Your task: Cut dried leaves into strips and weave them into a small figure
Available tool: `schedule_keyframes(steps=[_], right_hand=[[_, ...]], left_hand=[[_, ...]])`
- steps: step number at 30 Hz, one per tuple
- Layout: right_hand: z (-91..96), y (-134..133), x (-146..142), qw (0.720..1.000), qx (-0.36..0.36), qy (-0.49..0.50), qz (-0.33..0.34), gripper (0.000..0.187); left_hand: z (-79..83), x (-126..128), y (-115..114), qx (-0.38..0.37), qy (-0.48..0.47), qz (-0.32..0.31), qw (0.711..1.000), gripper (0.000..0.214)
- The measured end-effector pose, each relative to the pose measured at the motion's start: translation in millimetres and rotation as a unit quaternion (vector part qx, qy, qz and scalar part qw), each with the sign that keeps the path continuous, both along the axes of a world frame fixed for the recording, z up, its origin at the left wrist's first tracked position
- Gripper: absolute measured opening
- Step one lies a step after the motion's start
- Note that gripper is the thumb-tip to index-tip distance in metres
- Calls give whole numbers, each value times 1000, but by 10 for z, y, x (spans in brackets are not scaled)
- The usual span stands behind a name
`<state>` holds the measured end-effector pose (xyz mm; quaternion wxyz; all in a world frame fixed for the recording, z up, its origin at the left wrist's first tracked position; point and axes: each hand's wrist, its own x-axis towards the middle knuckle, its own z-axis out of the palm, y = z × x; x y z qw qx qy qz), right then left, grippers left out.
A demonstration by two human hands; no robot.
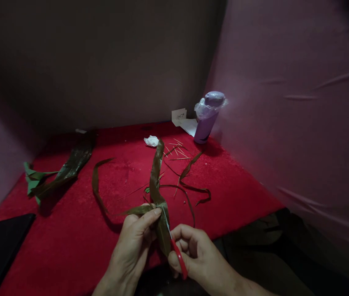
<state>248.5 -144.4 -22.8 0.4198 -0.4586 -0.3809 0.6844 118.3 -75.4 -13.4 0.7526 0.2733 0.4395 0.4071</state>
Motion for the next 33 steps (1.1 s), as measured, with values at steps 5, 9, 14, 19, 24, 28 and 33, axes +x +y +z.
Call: schedule_keyframes(steps=[5, 9, 14, 19, 24, 28, 33], right_hand=[[19, 9, -23, 1000, -5, 4, -9, 30], [20, 22, -32, 999, -7, 28, -32, 35], [49, 31, -25, 999, -13, 3, -36, 36], [65, 43, -11, 999, -10, 12, -33, 34], [31, 73, -15, 999, -16, 2, -48, 31], [37, 93, 0, 999, -4, 15, -46, 33], [90, 107, -1, 998, -27, 9, -62, 37]], left_hand=[[-14, -8, -31, 4, -2, -3, 1000, 13], [-10, 6, -41, 14, -5, 5, 1000, 12], [3, 23, -51, 14, -1, -3, 1000, 13], [25, 24, -68, 11, -6, -22, 1000, 13], [32, 23, -61, 12, -3, -33, 999, 14], [24, 25, -61, 12, 8, -45, 999, 13], [8, 23, -56, 4, -1, -67, 998, 14]])
